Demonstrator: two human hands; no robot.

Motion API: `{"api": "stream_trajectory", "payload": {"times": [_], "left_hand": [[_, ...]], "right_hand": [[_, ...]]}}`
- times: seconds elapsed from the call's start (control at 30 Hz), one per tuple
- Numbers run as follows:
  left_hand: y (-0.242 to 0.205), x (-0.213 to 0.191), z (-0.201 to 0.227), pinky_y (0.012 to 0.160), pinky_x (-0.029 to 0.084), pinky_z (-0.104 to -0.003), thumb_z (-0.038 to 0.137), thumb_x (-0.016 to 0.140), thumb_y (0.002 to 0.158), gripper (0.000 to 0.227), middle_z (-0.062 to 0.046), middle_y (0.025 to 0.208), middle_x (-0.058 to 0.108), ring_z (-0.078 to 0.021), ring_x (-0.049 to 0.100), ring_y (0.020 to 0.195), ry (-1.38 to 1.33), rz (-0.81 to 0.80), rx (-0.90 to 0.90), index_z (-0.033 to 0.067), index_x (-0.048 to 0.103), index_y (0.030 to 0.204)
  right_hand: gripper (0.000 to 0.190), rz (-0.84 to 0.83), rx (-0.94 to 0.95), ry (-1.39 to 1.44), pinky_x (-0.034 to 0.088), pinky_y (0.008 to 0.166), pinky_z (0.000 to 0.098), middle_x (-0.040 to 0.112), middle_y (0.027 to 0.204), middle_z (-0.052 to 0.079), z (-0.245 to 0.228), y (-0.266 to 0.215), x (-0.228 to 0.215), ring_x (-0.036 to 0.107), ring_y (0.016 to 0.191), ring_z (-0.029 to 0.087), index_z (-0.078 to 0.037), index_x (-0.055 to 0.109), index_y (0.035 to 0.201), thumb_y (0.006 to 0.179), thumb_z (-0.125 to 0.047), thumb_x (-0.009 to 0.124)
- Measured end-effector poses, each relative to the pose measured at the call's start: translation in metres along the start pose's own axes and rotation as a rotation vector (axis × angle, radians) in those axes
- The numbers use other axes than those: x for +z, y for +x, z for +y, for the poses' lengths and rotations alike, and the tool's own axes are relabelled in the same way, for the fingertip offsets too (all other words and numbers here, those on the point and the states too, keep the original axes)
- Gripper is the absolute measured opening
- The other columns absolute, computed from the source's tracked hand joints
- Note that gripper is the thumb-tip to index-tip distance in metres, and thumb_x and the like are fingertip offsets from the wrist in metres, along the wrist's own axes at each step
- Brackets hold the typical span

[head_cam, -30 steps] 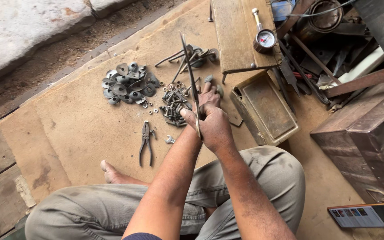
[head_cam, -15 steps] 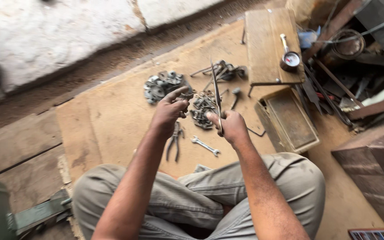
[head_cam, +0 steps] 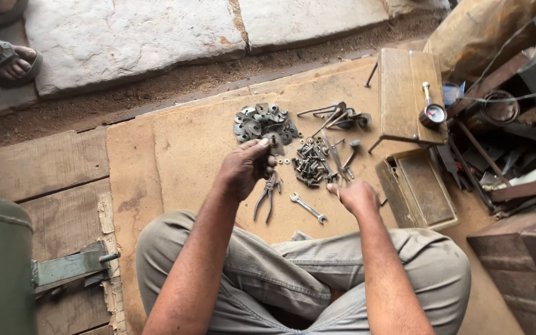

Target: The person picks up and organizes various metal components including bolts, washers, and plates on a workspace while using pliers to manipulate a small pin.

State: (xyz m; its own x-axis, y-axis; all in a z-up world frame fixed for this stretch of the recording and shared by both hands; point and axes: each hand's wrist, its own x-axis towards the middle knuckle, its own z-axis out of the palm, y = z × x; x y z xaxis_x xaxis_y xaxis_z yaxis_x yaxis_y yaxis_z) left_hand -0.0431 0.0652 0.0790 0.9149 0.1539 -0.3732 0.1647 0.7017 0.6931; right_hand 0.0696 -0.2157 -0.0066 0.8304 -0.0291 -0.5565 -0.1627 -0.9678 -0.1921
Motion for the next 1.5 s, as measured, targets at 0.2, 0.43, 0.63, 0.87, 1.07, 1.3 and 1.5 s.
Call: {"api": "stream_trajectory", "payload": {"times": [0.2, 0.43, 0.63, 0.87, 1.07, 1.3, 1.5], "left_hand": [[0.006, -0.003, -0.005, 0.061, 0.055, -0.031, 0.021, 0.057, 0.104, 0.019, -0.012, 0.083, 0.069, -0.0187, 0.066, 0.068, 0.006, -0.020, -0.037, 0.0030, 0.063, 0.102], [0.016, -0.003, -0.003, 0.063, 0.058, -0.031, 0.026, 0.054, 0.097, 0.023, -0.009, 0.088, 0.075, -0.0174, 0.073, 0.074, 0.187, 0.184, -0.039, 0.0053, 0.064, 0.100], [0.026, -0.010, -0.008, 0.064, 0.065, -0.035, 0.013, 0.056, 0.093, 0.012, -0.013, 0.088, 0.075, -0.0236, 0.078, 0.078, 0.047, 0.225, 0.108, 0.0027, 0.062, 0.095], [0.031, -0.012, -0.023, 0.055, 0.056, -0.027, 0.021, 0.069, 0.093, 0.019, -0.005, 0.084, 0.069, -0.0131, 0.070, 0.069, 0.190, 0.287, 0.143, 0.0039, 0.061, 0.099], [0.035, -0.014, -0.028, 0.057, 0.055, -0.026, 0.019, 0.076, 0.090, 0.032, -0.003, 0.088, 0.070, -0.0098, 0.066, 0.071, 0.270, 0.277, 0.165, 0.0064, 0.060, 0.115], [0.037, -0.017, -0.037, 0.062, 0.060, -0.027, 0.015, 0.069, 0.095, 0.031, -0.008, 0.092, 0.072, -0.0127, 0.071, 0.074, 0.242, 0.202, 0.136, 0.0006, 0.066, 0.122], [0.043, -0.022, -0.048, 0.064, 0.061, -0.029, 0.012, 0.069, 0.095, 0.030, -0.011, 0.095, 0.072, -0.0133, 0.069, 0.074, 0.357, 0.250, 0.116, 0.0001, 0.067, 0.123]], "right_hand": [[0.071, 0.002, 0.171, -0.058, 0.052, 0.089, 0.0443, 0.082, 0.100, 0.012, 0.008, 0.014, -0.002, 0.072, 0.101, 0.024, -0.005, 0.079, 0.100, 0.074, -0.071, 0.081], [0.065, 0.073, 0.086, -0.160, 0.054, 0.095, 0.0453, 0.071, 0.124, 0.014, 0.029, 0.043, 0.019, 0.067, 0.113, 0.030, -0.006, 0.077, 0.115, 0.070, -0.051, 0.092], [0.028, 0.167, 0.123, -0.084, 0.058, 0.087, 0.0437, 0.078, 0.113, 0.014, 0.025, 0.029, 0.017, 0.072, 0.099, 0.025, -0.006, 0.077, 0.112, 0.100, -0.031, 0.069], [0.024, 0.173, -0.405, 0.017, 0.050, 0.097, 0.0434, 0.072, 0.121, 0.004, -0.002, 0.001, 0.050, 0.066, 0.110, 0.023, -0.017, 0.076, 0.116, 0.092, -0.017, 0.070], [0.035, -0.011, -0.468, -0.465, 0.052, 0.099, 0.0454, 0.067, 0.120, 0.015, -0.025, -0.013, 0.095, 0.064, 0.113, 0.029, -0.003, 0.061, 0.121, 0.087, 0.004, 0.056], [0.026, -0.151, -0.382, -0.479, 0.051, 0.099, 0.0459, 0.067, 0.112, 0.014, -0.034, -0.027, 0.087, 0.066, 0.105, 0.025, -0.003, 0.060, 0.119, 0.094, -0.009, 0.059], [0.019, -0.140, -0.255, 0.021, 0.056, 0.078, 0.0424, 0.069, 0.090, 0.009, -0.042, -0.042, 0.056, 0.070, 0.082, 0.022, -0.006, 0.062, 0.110, 0.102, -0.022, 0.055]]}}
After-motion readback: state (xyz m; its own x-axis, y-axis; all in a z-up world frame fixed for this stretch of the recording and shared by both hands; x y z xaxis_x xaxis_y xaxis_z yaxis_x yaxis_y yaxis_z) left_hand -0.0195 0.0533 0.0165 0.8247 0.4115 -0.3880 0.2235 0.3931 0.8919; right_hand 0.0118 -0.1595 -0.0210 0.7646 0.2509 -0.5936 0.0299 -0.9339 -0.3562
